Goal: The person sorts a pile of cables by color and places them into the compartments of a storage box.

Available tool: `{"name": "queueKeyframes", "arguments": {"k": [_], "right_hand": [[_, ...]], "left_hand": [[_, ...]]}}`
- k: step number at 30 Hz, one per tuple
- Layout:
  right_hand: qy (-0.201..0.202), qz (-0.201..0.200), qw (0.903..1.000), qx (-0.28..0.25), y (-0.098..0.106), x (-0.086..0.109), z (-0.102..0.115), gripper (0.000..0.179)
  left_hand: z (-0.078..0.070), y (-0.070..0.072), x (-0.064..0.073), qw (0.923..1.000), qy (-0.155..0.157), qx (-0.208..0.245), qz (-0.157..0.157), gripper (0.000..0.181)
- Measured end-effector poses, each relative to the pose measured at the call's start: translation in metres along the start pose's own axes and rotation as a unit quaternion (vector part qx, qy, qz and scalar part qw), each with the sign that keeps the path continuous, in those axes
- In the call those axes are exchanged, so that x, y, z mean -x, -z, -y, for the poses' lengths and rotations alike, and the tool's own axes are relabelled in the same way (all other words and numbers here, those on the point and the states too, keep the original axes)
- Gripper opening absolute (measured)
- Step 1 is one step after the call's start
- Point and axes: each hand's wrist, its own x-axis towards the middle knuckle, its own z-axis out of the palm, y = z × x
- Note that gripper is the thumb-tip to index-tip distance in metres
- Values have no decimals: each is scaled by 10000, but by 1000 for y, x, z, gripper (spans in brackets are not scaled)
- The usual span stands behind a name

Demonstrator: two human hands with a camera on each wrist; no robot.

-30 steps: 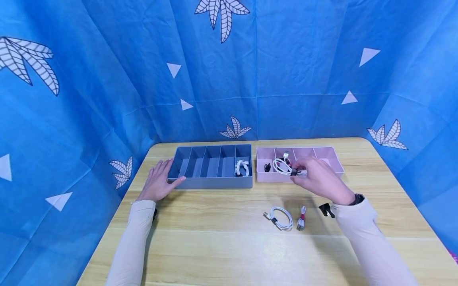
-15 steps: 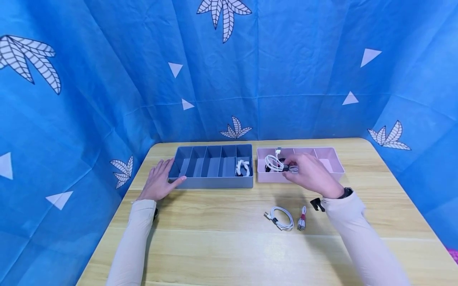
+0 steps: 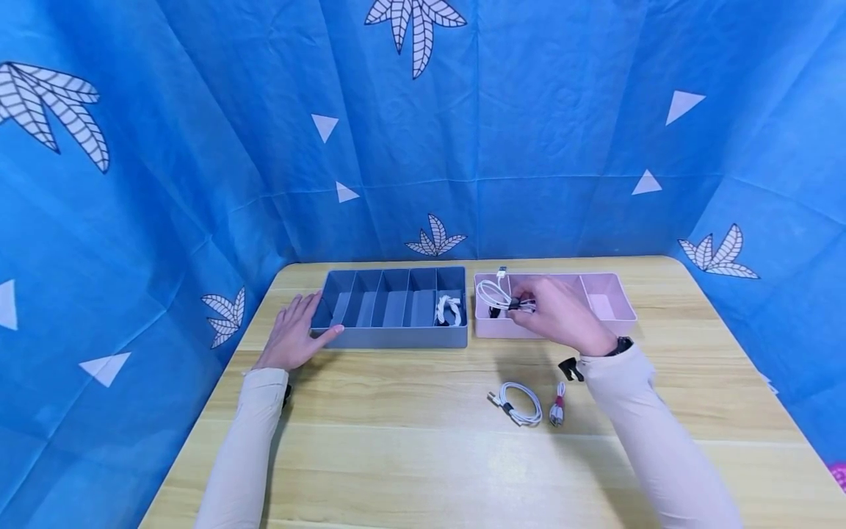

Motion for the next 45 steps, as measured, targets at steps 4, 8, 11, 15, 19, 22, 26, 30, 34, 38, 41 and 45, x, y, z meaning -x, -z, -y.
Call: {"name": "queueKeyframes", "arguments": {"k": [4,8,11,15,19,22,26,30,34,38,41,45], "right_hand": [[92,7,9999,-134,-2,-5,2,20],[69,30,9998,-189,-3,-10,4,24],[19,11,9998,-204,-3,-13,6,26],[-10,-5,9998,-177,-2,-16,8,26],[-2,-9,9999,-115,-5,-21,10,26],[-17,-9,10000,-54,-8,-25,11,27],[-31,-3,10000,-65,-11,-28,12,25],[29,-11,9999,-166,-13,-32,14,24],[53,30,9997,-243,-15,-36,16,23],[-2,61,9996,-261,-16,-39,18,24],[-61,65,9997,-234,-18,-42,19,26],[-118,48,9998,-178,-20,-45,21,28]], "left_hand": [[-2,1,1,10000,15,37,-30,103],[-2,1,1,10000,6,41,-51,103],[-1,1,1,10000,8,26,-31,102],[-1,1,1,10000,-2,25,-6,102],[0,1,1,10000,-21,-15,-16,102],[0,1,1,10000,-31,-28,-9,102],[-1,2,0,10000,-28,3,15,103],[-1,3,0,10000,-42,-16,32,102],[-1,3,0,10000,-51,-5,9,102],[-2,3,1,10000,-40,52,21,102],[-1,2,1,10000,-38,40,26,102],[-1,1,0,10000,-34,4,-5,102]]}}
